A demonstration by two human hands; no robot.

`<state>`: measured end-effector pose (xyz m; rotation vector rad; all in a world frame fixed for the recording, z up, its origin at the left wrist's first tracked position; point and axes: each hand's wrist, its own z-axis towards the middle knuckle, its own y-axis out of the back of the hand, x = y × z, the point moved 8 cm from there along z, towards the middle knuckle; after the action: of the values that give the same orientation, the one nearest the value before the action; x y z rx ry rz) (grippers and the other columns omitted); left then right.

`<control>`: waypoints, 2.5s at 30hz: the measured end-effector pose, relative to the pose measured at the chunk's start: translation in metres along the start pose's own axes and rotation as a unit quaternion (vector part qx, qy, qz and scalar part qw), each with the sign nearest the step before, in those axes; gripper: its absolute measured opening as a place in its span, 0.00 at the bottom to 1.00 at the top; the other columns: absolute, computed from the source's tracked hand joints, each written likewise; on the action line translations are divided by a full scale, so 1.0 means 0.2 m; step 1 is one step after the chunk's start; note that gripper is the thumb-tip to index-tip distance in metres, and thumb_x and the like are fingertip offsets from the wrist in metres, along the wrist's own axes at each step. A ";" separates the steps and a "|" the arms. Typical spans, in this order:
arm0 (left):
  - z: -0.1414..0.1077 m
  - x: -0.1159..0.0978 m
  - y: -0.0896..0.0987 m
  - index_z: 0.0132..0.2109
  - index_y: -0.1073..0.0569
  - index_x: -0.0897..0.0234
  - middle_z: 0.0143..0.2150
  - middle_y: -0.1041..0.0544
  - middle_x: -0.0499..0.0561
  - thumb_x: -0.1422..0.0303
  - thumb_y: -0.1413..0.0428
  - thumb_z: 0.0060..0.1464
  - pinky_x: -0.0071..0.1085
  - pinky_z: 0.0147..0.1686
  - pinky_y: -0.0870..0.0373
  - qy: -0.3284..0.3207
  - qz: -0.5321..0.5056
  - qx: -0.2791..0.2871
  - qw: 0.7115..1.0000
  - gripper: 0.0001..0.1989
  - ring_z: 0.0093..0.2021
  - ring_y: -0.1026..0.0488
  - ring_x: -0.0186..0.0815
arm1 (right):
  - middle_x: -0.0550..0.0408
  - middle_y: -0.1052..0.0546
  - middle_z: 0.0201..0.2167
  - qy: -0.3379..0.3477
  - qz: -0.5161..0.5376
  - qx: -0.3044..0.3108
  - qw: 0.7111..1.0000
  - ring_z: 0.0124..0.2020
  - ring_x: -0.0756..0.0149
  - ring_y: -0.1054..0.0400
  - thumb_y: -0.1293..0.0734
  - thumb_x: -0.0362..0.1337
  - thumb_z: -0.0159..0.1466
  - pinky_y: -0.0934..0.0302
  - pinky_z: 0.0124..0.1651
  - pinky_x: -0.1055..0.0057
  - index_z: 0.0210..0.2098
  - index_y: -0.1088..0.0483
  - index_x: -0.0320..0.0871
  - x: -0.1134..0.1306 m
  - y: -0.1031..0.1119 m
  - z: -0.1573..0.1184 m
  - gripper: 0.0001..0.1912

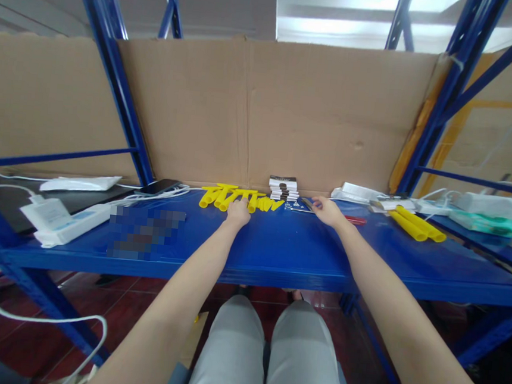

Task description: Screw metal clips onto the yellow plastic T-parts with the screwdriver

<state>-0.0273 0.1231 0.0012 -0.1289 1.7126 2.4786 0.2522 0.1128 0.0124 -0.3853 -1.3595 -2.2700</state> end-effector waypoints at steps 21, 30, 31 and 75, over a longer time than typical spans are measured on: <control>-0.04 0.03 0.14 0.56 0.29 0.77 0.48 0.24 0.69 0.79 0.57 0.56 0.39 0.50 0.31 0.036 -0.090 -0.128 0.987 0.22 0.49 0.25 0.48 | 0.44 0.21 0.43 0.018 -0.014 -0.003 1.000 0.43 0.61 0.26 0.36 0.27 0.59 0.34 0.49 0.67 0.48 0.27 0.37 -0.03 -0.03 0.03 0.17; 0.00 0.02 0.17 0.57 0.29 0.67 0.49 0.25 0.64 0.72 0.60 0.61 0.48 0.54 0.33 -0.073 -0.231 -0.237 0.941 0.22 0.52 0.28 0.49 | 0.43 0.21 0.44 -0.008 0.045 -0.003 0.999 0.44 0.61 0.26 0.35 0.27 0.60 0.35 0.50 0.66 0.46 0.28 0.36 -0.02 -0.02 0.02 0.15; 0.00 0.00 0.17 0.57 0.30 0.67 0.50 0.26 0.63 0.72 0.59 0.62 0.47 0.55 0.34 -0.103 -0.237 -0.246 0.934 0.21 0.53 0.28 0.48 | 0.43 0.22 0.44 -0.017 0.066 -0.005 0.998 0.44 0.61 0.27 0.36 0.27 0.60 0.35 0.50 0.66 0.46 0.28 0.36 -0.02 -0.02 0.02 0.14; -0.28 -0.41 0.14 0.64 0.38 0.61 0.56 0.28 0.57 0.71 0.54 0.61 0.40 0.54 0.33 -0.336 -0.044 -0.067 0.938 0.24 0.56 0.31 0.43 | 0.53 0.22 0.28 -0.200 0.456 0.036 0.867 0.22 0.75 0.30 0.37 0.23 0.61 0.31 0.35 0.74 0.35 0.30 0.39 0.05 -0.06 -0.09 0.08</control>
<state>0.0497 0.0559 0.0188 0.5521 1.2144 2.1948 0.2368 0.0996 -0.0002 -1.2262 -1.0734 -1.3745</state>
